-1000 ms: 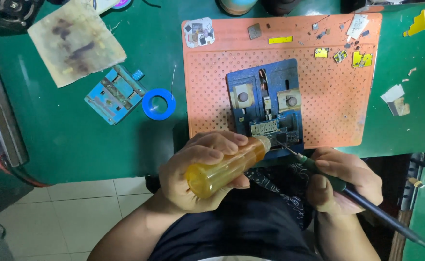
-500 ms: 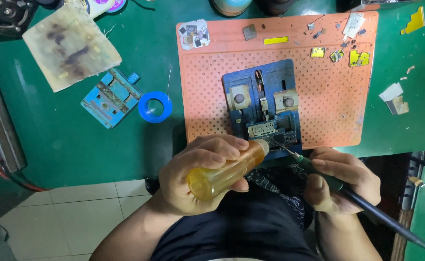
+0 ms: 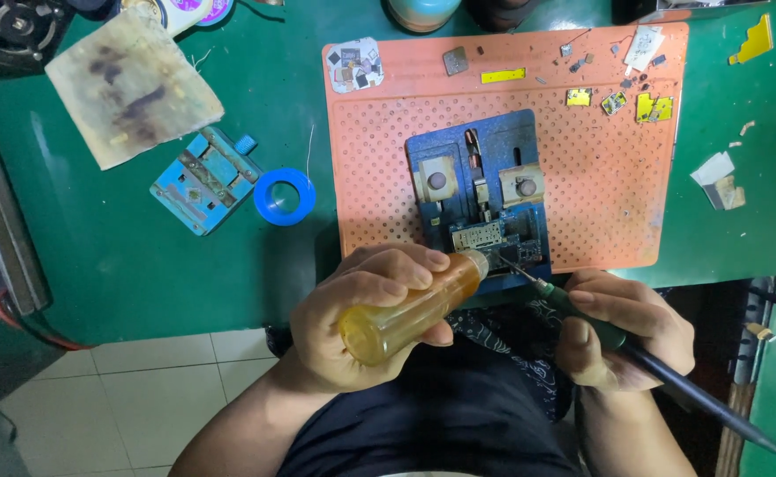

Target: Soldering components on a mobile phone motherboard using a soldering iron and applying flux.

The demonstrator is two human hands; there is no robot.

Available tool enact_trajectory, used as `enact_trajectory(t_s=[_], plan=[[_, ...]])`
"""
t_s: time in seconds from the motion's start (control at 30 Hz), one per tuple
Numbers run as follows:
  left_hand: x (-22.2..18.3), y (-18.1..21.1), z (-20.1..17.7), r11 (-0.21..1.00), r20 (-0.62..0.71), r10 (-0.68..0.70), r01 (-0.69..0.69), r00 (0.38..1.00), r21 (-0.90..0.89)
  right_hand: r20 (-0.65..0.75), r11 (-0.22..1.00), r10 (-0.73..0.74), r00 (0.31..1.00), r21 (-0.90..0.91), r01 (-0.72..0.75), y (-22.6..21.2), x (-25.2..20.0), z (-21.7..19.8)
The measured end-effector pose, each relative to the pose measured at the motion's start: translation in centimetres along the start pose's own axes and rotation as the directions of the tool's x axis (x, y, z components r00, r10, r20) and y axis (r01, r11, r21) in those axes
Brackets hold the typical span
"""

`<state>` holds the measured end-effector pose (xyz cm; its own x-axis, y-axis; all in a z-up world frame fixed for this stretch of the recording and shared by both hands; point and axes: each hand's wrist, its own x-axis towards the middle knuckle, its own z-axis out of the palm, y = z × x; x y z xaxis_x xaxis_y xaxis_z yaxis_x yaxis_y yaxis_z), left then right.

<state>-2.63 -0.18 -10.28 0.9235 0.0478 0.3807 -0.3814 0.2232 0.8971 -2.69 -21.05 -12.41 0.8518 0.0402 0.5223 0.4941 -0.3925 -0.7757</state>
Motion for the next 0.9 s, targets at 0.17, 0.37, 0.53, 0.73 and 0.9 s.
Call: enact_trajectory(t_s=[0.17, 0.37, 0.53, 0.73, 0.9], plan=[[0.1, 0.0, 0.0, 1.000, 0.005, 0.014, -0.014, 1.000, 0.026, 0.014, 0.999, 0.022, 1.000, -0.027, -0.021, -0.2, 0.1, 0.0], [0.0, 0.0, -0.1, 1.000, 0.025, 0.000, 0.000, 1.000, -0.007, -0.004, 1.000, 0.006, 1.000, -0.012, -0.006, -0.1, 0.1, 0.0], [0.0, 0.3, -0.3, 0.985, -0.014, -0.011, 0.008, 1.000, -0.174, -0.096, 0.988, 0.042, 0.994, 0.155, -0.027, 1.4, -0.9, -0.1], [-0.2, 1.9, -2.3, 0.991, -0.316, 0.130, -0.135, 0.940, 0.007, -0.149, 0.998, 0.059, 0.987, 0.014, -0.058, 1.8, -1.9, -1.2], [1.7, 5.2, -6.2, 0.990, -0.445, 0.136, -0.132, 0.885, 0.039, -0.094, 0.998, 0.061, 0.994, 0.028, -0.059, 1.2, -1.6, -1.1]])
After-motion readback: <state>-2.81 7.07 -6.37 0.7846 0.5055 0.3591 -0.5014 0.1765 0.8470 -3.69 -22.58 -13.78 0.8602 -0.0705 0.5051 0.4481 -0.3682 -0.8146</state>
